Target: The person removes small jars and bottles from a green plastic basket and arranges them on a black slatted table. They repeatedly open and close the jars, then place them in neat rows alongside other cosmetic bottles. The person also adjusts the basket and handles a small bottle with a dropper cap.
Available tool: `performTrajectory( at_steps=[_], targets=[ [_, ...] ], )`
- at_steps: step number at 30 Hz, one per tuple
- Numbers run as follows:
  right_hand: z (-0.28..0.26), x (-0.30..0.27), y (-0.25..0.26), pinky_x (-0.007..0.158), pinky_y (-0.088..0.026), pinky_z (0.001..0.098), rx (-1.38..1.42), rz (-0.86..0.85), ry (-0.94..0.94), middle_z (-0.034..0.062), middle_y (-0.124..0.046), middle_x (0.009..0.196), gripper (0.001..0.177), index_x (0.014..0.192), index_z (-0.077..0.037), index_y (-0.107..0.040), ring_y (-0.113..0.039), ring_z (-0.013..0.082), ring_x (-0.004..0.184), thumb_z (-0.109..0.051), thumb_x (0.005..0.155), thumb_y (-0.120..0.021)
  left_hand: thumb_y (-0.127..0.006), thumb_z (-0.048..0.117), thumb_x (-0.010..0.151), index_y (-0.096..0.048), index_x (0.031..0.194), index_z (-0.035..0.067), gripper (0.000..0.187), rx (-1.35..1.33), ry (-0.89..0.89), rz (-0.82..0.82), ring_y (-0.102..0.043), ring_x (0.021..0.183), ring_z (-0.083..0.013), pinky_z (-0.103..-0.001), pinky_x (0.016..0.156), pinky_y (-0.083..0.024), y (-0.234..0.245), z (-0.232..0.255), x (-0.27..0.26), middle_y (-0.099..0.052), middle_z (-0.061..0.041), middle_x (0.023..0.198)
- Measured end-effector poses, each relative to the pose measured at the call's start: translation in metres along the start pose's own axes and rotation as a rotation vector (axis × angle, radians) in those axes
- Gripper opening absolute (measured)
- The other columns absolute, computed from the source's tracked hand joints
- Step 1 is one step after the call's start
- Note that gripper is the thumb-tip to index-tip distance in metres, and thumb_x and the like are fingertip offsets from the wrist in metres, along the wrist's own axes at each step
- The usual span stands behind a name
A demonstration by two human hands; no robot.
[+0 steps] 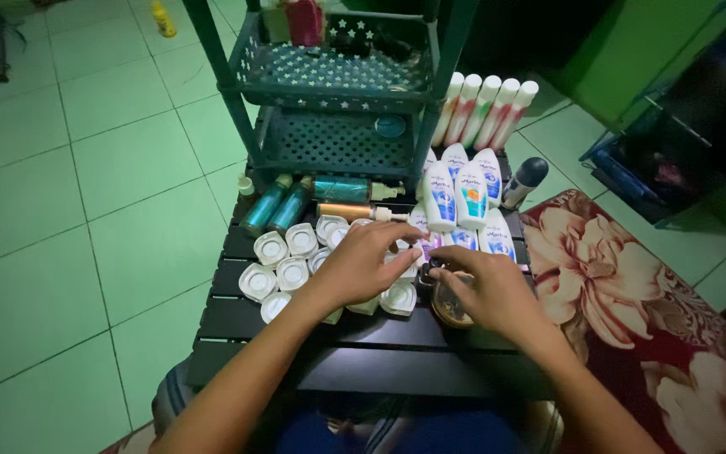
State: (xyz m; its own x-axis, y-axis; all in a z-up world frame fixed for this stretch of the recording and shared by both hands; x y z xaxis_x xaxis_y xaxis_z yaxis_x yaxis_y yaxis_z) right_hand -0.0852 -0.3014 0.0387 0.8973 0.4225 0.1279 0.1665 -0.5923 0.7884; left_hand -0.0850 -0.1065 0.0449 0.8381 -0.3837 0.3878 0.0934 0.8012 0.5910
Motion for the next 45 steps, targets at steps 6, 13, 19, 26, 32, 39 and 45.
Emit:
performTrajectory(
  at_steps=[6, 13, 19, 26, 32, 39, 45],
  targets=[
    [-0.001, -0.004, -0.01, 0.076, -0.057, 0.0435, -0.05, 0.011, 0.053, 0.016, -0.078, 0.1, 0.033, 0.118, -0.013, -0.074, -0.074, 0.0359, 0.087, -0.025, 0.087, -0.074, -0.067, 0.027, 0.096, -0.072, 0.116, 0.003, 0.032, 0.022, -0.09, 0.043, -0.071, 0.105, -0.0337, -0.042, 0.093, -0.052, -0.001, 0.001, -0.004, -0.075, -0.016, 0.114],
    [-0.003, -0.007, -0.007, 0.077, -0.058, 0.0392, 0.085, 0.056, 0.015, 0.0158, -0.077, 0.103, 0.038, 0.119, -0.008, -0.072, -0.077, 0.0297, 0.087, -0.023, 0.084, -0.074, -0.066, 0.025, 0.096, -0.072, 0.115, 0.003, 0.03, 0.02, -0.046, 0.065, -0.068, 0.107, -0.0343, -0.043, 0.095, -0.049, 0.005, 0.007, -0.004, -0.075, -0.016, 0.112],
    [-0.013, 0.002, 0.008, 0.08, -0.059, 0.0368, 0.112, 0.254, 0.07, 0.0149, -0.077, 0.107, 0.031, 0.116, -0.005, -0.073, -0.077, 0.0271, 0.093, -0.022, 0.09, -0.072, -0.065, 0.025, 0.098, -0.071, 0.116, 0.005, 0.027, 0.119, -0.088, 0.213, -0.066, 0.113, -0.0322, -0.044, 0.101, -0.048, 0.024, 0.002, -0.017, -0.073, -0.012, 0.115],
    [-0.044, 0.033, -0.012, 0.085, -0.055, 0.0413, 0.055, 0.402, 0.224, 0.0168, -0.075, 0.111, 0.027, 0.113, -0.003, -0.072, -0.072, 0.0348, 0.097, -0.019, 0.092, -0.072, -0.062, 0.023, 0.096, -0.068, 0.123, 0.008, 0.032, 0.29, 0.126, 0.312, -0.058, 0.119, -0.0299, -0.043, 0.097, -0.042, 0.041, -0.014, -0.033, -0.068, -0.009, 0.126],
    [-0.047, 0.047, -0.021, 0.09, -0.054, 0.0421, 0.04, 0.461, 0.275, 0.0152, -0.075, 0.11, 0.024, 0.113, -0.005, -0.073, -0.071, 0.0344, 0.103, -0.019, 0.093, -0.071, -0.058, 0.025, 0.098, -0.063, 0.13, 0.003, 0.04, 0.565, 0.053, 0.393, -0.053, 0.129, -0.0345, -0.05, 0.104, -0.036, 0.039, -0.012, -0.042, -0.063, -0.016, 0.133],
    [-0.035, 0.042, -0.023, 0.086, -0.054, 0.0405, 0.104, 0.417, 0.087, 0.0136, -0.077, 0.109, 0.025, 0.112, -0.007, -0.075, -0.072, 0.0319, 0.098, -0.022, 0.093, -0.071, -0.051, 0.022, 0.101, -0.063, 0.131, 0.0, 0.038, 0.448, 0.148, 0.343, -0.051, 0.133, -0.0353, -0.05, 0.109, -0.034, 0.052, -0.024, -0.045, -0.062, -0.017, 0.136],
    [-0.039, 0.036, -0.026, 0.092, -0.053, 0.0416, 0.107, 0.389, 0.138, 0.0159, -0.075, 0.112, 0.029, 0.115, -0.006, -0.074, -0.07, 0.0331, 0.105, -0.022, 0.092, -0.071, -0.049, 0.022, 0.102, -0.063, 0.13, 0.0, 0.038, 0.441, 0.156, 0.345, -0.05, 0.136, -0.0371, -0.05, 0.112, -0.032, 0.054, -0.032, -0.052, -0.063, -0.018, 0.137]
  ],
)
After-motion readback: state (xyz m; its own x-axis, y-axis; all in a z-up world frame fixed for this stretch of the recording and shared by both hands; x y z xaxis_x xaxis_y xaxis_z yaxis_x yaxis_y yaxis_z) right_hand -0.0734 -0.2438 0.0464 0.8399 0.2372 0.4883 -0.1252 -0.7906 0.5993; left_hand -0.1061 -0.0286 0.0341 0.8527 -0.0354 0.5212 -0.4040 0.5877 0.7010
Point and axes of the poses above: each hand's wrist, its own x-axis towards the middle knuckle, its own y-axis out of the back of the hand, z = x × y, the point moved 4 cm from there along x, towards the middle knuckle
